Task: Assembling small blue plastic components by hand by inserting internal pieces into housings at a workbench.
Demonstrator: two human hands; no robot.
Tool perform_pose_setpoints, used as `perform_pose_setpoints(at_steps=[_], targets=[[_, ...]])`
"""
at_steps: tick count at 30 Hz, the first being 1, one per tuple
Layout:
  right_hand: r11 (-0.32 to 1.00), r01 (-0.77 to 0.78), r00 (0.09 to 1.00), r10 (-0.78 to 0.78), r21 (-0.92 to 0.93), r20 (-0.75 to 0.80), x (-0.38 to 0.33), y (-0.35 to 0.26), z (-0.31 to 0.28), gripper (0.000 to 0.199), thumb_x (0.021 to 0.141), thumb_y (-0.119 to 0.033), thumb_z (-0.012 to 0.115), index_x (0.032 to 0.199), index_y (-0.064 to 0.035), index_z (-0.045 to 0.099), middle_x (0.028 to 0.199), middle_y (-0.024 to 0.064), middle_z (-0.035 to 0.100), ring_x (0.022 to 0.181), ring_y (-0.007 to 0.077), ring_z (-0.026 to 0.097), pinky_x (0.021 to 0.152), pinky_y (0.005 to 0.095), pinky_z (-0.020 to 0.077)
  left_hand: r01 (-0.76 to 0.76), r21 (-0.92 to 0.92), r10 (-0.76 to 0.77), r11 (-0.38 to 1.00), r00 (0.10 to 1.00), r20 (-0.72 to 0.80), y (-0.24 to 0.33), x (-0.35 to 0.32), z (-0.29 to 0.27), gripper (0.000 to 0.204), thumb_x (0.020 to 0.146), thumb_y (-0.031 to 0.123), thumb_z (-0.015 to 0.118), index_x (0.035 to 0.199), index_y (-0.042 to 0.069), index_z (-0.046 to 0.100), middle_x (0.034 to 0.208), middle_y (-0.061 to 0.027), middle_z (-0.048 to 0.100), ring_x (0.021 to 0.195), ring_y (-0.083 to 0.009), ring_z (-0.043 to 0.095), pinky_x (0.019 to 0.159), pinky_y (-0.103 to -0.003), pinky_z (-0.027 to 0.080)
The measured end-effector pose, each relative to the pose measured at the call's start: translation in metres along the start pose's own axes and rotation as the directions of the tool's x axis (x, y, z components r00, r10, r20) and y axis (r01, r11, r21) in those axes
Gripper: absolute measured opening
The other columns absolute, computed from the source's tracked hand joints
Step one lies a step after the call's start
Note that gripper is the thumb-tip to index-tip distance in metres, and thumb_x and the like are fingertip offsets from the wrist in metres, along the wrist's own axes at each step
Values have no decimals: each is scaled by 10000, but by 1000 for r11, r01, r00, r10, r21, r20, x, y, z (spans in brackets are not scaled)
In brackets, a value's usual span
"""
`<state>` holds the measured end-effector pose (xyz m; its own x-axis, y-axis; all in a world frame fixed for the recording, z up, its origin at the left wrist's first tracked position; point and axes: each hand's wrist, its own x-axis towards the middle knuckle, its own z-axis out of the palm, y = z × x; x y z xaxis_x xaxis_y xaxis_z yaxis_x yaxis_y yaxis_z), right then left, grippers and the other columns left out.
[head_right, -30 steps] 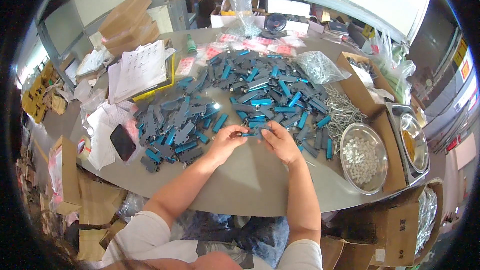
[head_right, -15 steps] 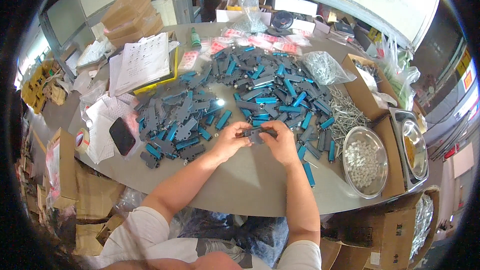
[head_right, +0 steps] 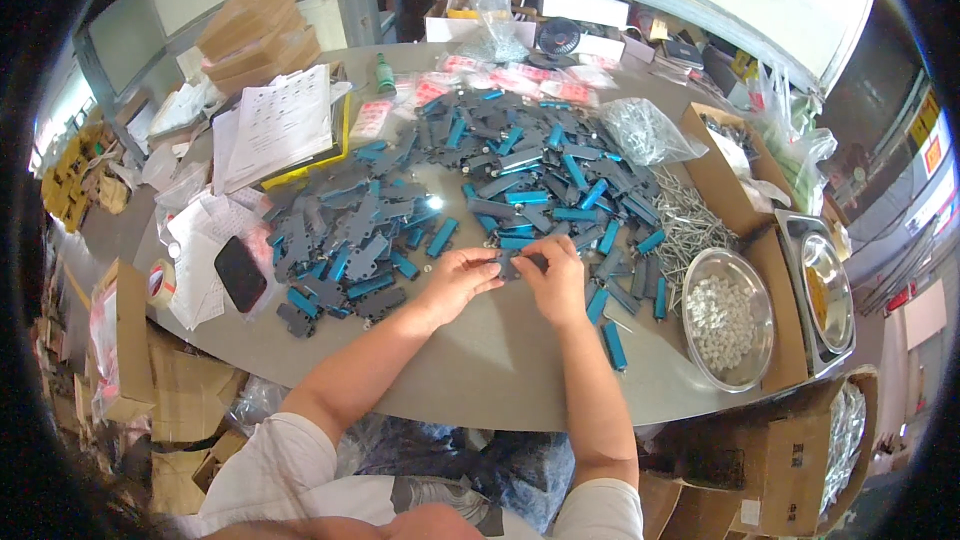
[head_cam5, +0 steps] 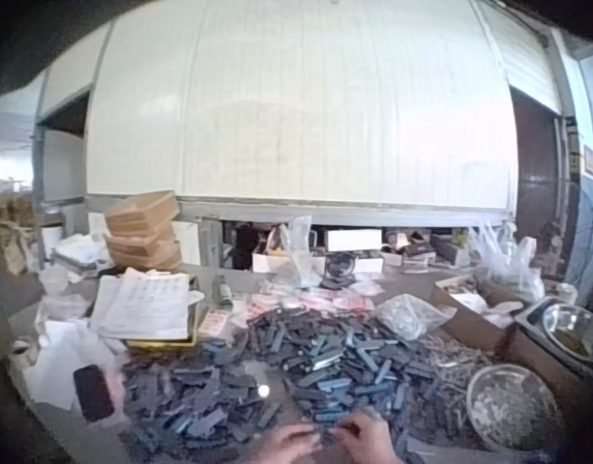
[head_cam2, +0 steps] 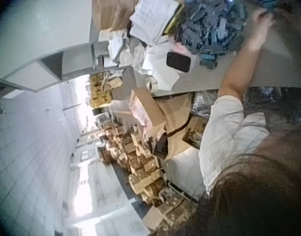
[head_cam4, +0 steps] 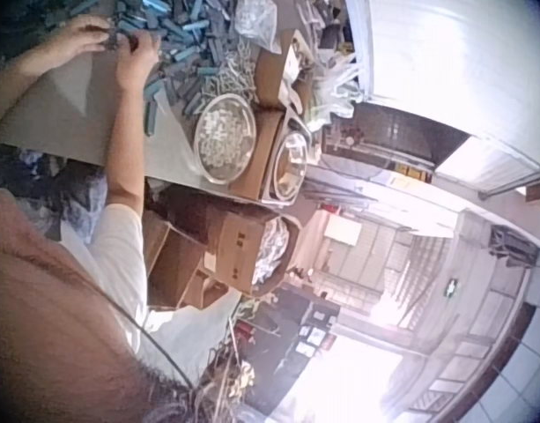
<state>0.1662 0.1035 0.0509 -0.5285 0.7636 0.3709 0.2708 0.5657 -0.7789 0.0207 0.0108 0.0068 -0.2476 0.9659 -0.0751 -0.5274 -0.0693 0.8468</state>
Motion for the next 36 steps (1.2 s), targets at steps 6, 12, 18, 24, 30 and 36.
perform_pose_setpoints(at_steps=[6,12,18,24,30,36], targets=[[978,-99,995,92,-184,-48,4,0,-10,274,815,-273,664,758,-7,626,640,76,557,613,163,530,599,297,435,-30,-23,30,999,999,-14,8,1,-5,283,856,57,604,1117,-38,545,1045,-93,596,922,-179,602,832,-322,521],[945,-200,955,130,258,266,4,20,-13,411,900,-327,557,667,12,559,588,19,464,586,102,411,517,280,330,40,-121,-29,992,995,91,16,0,-7,254,849,50,605,1090,-14,556,1010,-74,600,876,-173,610,805,-319,528],[993,-117,988,117,-11,96,4,9,-14,369,890,-348,561,765,-4,611,725,133,585,703,293,584,646,385,446,-118,-72,112,990,990,-89,16,2,-15,164,837,35,614,995,39,568,945,-56,596,817,-165,604,749,-301,525],[747,-333,924,138,-575,-357,2,56,-50,398,705,-263,715,973,-31,534,978,214,548,886,385,571,731,452,481,-782,103,682,614,461,-568,54,3,-9,279,867,40,592,1053,111,397,989,-38,510,962,-171,547,850,-318,471],[884,-184,948,43,-431,-316,9,62,-49,219,694,-138,667,835,-13,555,819,175,591,776,354,594,691,429,483,-601,241,639,762,757,-133,27,-4,-5,217,904,157,581,1041,72,435,952,-65,559,885,-196,613,804,-293,484],[956,294,927,-286,-1,242,0,-10,-11,155,732,-147,680,762,-15,606,720,146,611,664,283,602,620,373,466,128,-256,-91,958,984,154,-3,-12,12,271,965,264,453,1182,103,434,1178,-132,543,1045,-253,583,884,-407,481]])
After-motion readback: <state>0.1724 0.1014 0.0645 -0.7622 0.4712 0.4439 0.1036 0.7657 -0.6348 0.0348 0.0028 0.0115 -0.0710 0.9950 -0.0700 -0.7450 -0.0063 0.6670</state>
